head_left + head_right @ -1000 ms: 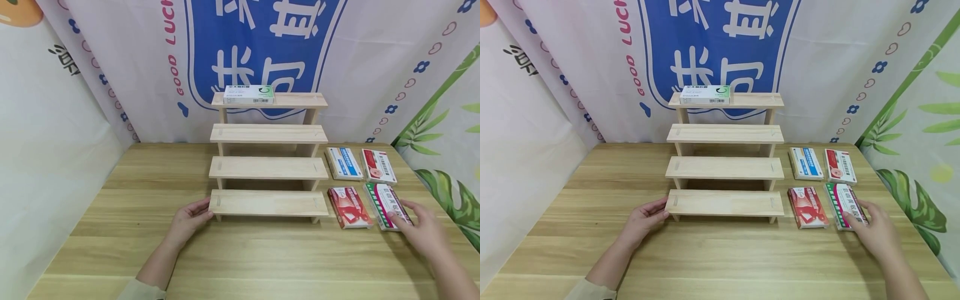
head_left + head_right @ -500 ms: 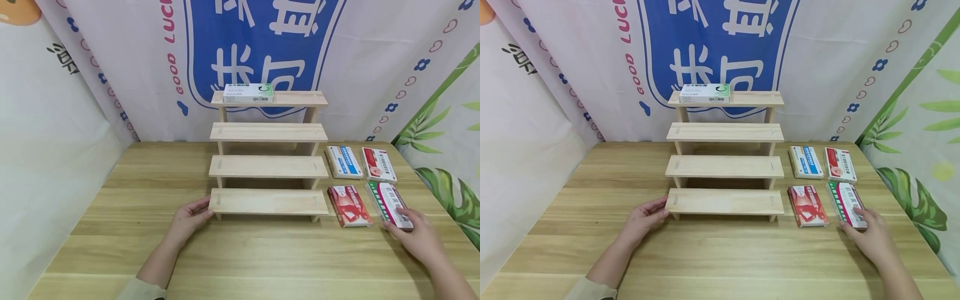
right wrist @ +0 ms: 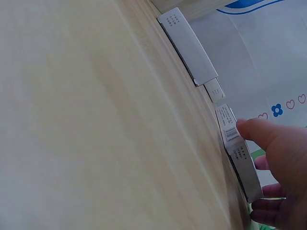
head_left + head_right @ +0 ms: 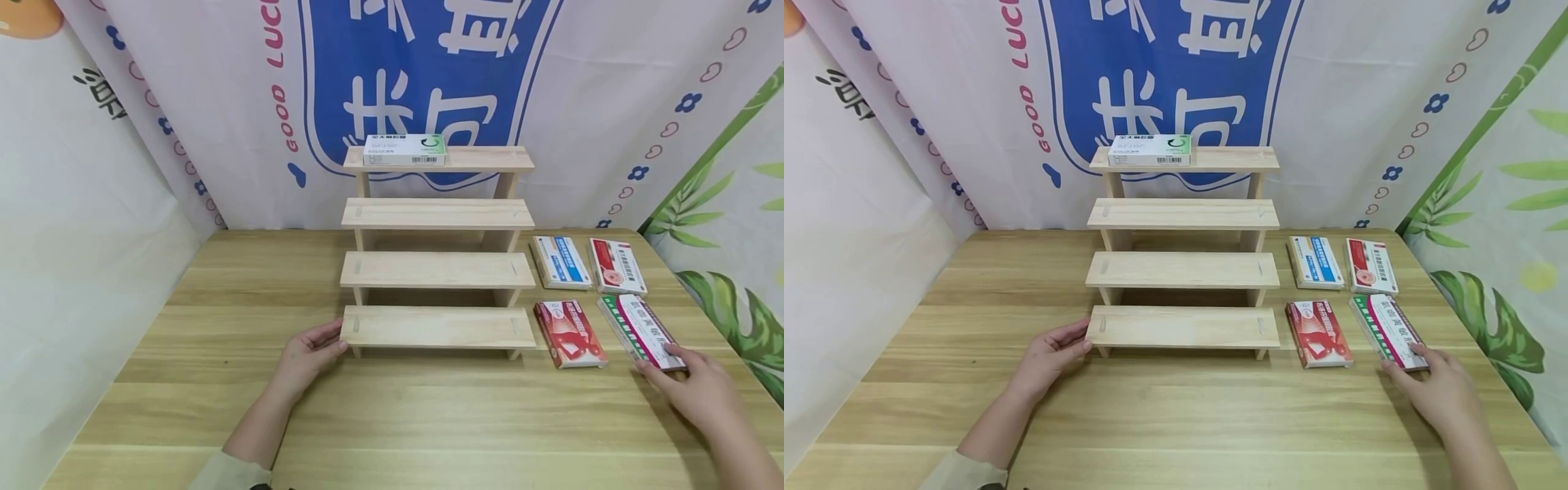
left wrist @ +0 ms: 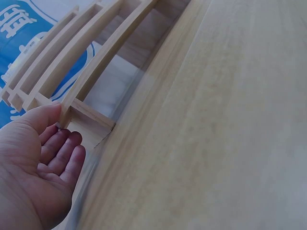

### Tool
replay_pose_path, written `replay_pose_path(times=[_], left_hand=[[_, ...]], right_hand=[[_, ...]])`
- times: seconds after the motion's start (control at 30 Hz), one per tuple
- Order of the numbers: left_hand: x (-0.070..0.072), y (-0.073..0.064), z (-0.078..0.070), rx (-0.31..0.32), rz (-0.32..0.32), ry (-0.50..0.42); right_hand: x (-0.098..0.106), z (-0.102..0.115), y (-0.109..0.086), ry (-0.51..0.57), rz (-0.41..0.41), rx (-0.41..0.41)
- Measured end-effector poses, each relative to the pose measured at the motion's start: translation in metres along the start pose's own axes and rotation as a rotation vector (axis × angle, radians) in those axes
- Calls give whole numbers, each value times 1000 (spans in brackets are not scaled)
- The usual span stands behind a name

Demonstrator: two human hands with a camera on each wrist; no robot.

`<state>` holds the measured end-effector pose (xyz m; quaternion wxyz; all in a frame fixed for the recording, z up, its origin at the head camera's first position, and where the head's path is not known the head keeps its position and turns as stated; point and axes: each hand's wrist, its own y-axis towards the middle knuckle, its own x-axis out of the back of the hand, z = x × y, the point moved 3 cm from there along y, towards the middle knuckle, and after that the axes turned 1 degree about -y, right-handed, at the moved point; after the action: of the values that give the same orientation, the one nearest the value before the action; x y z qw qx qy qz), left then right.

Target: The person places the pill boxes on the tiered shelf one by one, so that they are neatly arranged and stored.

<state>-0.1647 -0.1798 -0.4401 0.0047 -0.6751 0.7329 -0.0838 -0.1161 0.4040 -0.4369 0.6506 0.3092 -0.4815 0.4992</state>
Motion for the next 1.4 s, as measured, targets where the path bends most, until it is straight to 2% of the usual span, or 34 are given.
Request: replay_pose_path(times=[0.2,0.4,0.6,0.93,1.1,1.2,1.4], left_hand=[[1,1,2,-2,-3,6],[1,3,4,-6,-3,7],[1,2,3,-12,-4,8],[1,0,2,-15,-3,18],[1,1,3,-7,-3,18],[1,1,3,-10,-4,21],[2,1,2,-14,-1,15]], right_hand=[[-1,1,2,12,-12,-10],[4,4,2,70,-37,-7],[15,12,0,108,-43,29],[43,40,7,139,-83,131],[57,54,16,186,-70,157],[67,62,22,212,-89,187],[90,88,31,226,-100,233]])
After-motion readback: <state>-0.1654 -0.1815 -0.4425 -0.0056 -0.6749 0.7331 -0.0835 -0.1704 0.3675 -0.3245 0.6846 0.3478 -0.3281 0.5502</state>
